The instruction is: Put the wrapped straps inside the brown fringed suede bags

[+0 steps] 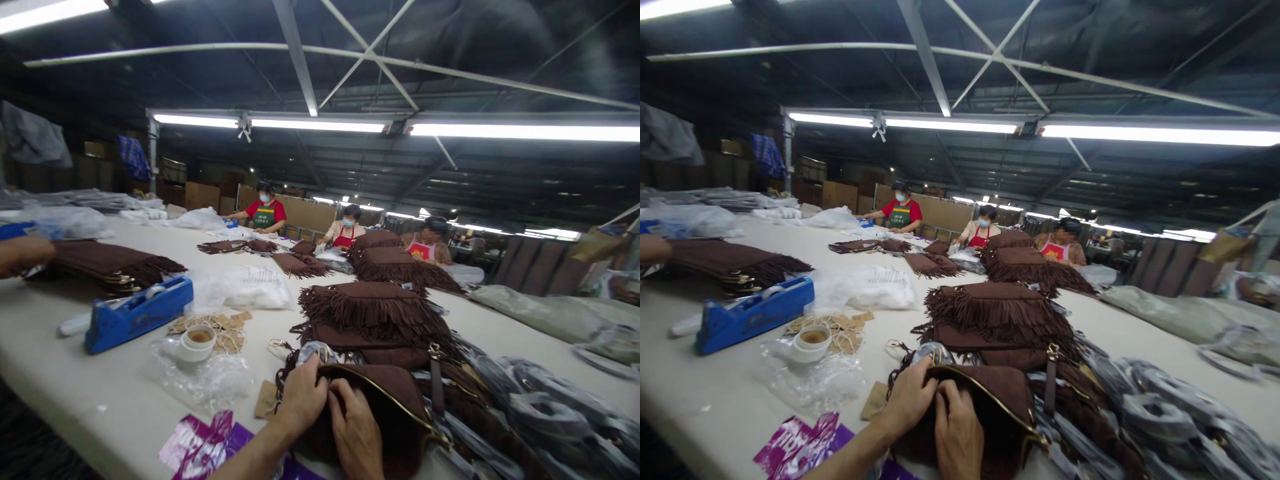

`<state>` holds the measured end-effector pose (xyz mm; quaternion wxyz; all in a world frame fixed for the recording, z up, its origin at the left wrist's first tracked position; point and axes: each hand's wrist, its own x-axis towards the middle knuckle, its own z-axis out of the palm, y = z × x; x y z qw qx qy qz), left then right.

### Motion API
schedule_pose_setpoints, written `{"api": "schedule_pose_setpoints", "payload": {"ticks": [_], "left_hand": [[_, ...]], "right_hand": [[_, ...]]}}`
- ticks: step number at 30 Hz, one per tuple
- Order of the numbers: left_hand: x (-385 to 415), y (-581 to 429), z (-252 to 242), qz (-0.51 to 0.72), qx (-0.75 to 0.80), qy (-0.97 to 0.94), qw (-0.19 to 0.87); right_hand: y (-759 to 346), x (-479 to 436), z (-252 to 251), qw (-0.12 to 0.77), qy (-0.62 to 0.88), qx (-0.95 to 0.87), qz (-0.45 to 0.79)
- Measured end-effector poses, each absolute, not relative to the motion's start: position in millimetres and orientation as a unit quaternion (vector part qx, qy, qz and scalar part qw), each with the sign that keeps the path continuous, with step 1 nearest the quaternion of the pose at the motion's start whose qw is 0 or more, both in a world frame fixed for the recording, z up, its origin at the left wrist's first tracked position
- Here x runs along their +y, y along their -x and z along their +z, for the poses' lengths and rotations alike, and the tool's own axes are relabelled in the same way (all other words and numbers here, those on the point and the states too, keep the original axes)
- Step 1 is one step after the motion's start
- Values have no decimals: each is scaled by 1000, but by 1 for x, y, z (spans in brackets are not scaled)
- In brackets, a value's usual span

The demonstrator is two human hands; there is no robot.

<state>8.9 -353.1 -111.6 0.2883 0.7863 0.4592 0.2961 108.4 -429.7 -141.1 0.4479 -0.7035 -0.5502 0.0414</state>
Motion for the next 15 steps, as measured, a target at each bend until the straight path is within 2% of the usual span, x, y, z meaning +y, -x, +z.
{"api": "schedule_pose_setpoints", "payload": {"ticks": [3, 8, 11, 15], "left_hand": [[-356, -11, -114, 288, 459, -795, 273], [-357, -10, -112, 300, 441, -799, 277], [-348, -2, -110, 334, 422, -768, 346], [-318, 21, -113, 351, 487, -683, 416]], "right_hand": [[-111, -428, -146, 438, 701, -562, 29], [-113, -426, -146, 508, 648, -562, 75], [-119, -429, -145, 542, 615, -559, 120], [-124, -433, -146, 549, 589, -576, 142]]}}
